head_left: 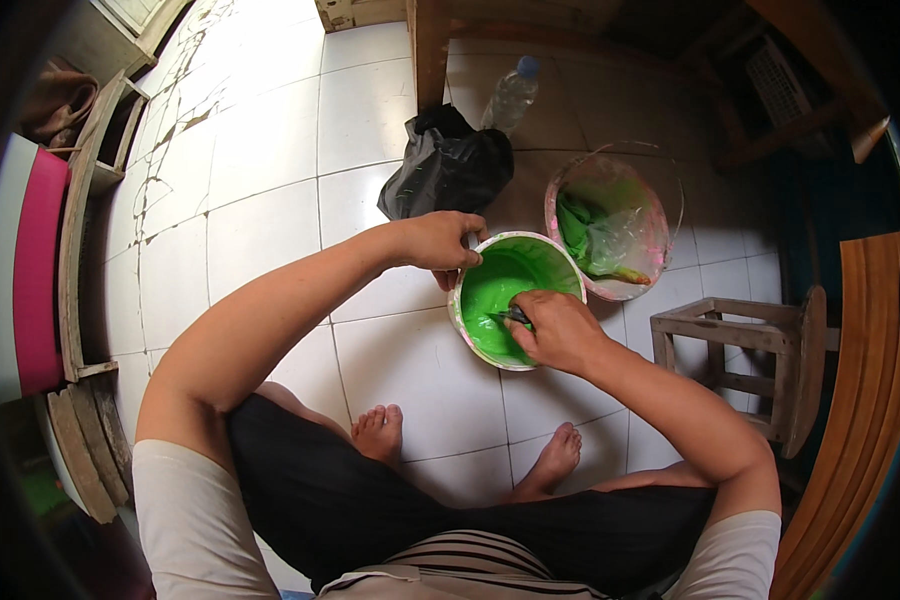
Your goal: The person empties a bag of green pigment into a bucket and mixes it with a liquid using a brush.
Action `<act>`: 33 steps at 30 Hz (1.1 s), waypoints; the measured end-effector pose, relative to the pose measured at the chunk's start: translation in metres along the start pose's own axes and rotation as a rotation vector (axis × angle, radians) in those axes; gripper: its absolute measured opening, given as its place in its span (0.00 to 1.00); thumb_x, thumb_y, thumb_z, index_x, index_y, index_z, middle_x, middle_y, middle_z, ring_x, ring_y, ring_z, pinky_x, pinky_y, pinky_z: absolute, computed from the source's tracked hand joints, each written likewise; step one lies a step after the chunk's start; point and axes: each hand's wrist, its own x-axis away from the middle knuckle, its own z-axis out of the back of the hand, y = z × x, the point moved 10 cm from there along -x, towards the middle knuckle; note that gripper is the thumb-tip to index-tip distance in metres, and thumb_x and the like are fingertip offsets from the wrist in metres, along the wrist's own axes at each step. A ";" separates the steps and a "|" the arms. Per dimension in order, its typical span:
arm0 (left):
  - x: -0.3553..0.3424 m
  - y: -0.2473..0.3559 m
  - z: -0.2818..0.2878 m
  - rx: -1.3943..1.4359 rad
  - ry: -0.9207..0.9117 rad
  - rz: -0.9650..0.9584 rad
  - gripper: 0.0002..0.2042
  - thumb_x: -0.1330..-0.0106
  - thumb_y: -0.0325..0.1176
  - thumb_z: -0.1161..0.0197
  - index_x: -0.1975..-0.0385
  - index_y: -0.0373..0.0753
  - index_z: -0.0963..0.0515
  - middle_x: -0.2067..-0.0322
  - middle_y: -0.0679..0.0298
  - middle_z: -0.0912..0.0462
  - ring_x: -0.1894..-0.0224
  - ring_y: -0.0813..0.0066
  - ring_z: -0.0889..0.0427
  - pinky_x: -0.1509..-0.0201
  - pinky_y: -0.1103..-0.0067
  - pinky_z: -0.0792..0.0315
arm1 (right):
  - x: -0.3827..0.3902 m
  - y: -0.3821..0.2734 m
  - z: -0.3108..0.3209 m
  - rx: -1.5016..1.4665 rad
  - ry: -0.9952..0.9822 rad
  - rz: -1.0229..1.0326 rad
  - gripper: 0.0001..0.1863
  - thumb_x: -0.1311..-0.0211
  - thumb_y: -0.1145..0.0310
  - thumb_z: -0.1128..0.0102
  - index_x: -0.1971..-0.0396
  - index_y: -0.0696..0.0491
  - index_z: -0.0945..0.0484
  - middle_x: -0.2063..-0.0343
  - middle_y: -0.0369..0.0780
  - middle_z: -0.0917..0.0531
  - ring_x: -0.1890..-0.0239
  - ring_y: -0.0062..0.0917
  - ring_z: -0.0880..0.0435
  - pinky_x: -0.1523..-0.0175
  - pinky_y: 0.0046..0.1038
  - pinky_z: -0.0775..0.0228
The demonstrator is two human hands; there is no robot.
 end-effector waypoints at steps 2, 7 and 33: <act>0.000 0.001 0.000 -0.007 -0.008 0.015 0.16 0.31 0.28 0.43 0.46 0.30 0.31 0.70 0.52 0.17 0.72 0.65 0.13 0.66 0.73 0.15 | -0.004 -0.004 0.000 -0.049 0.047 0.050 0.12 0.41 0.67 0.40 0.65 0.61 0.22 0.65 0.50 0.17 0.60 0.45 0.16 0.53 0.42 0.25; 0.001 -0.004 0.000 -0.001 -0.035 0.034 0.16 0.30 0.30 0.43 0.46 0.31 0.31 0.66 0.53 0.17 0.68 0.65 0.13 0.61 0.74 0.15 | -0.013 -0.005 0.018 0.086 0.202 0.169 0.11 0.41 0.69 0.38 0.61 0.59 0.22 0.69 0.48 0.18 0.62 0.45 0.18 0.55 0.42 0.26; 0.003 0.001 -0.002 0.000 -0.041 0.060 0.16 0.30 0.30 0.43 0.46 0.32 0.30 0.65 0.55 0.18 0.64 0.67 0.14 0.59 0.74 0.14 | -0.007 0.026 0.022 0.007 0.222 0.017 0.13 0.41 0.70 0.37 0.59 0.60 0.20 0.64 0.50 0.16 0.60 0.46 0.17 0.54 0.41 0.25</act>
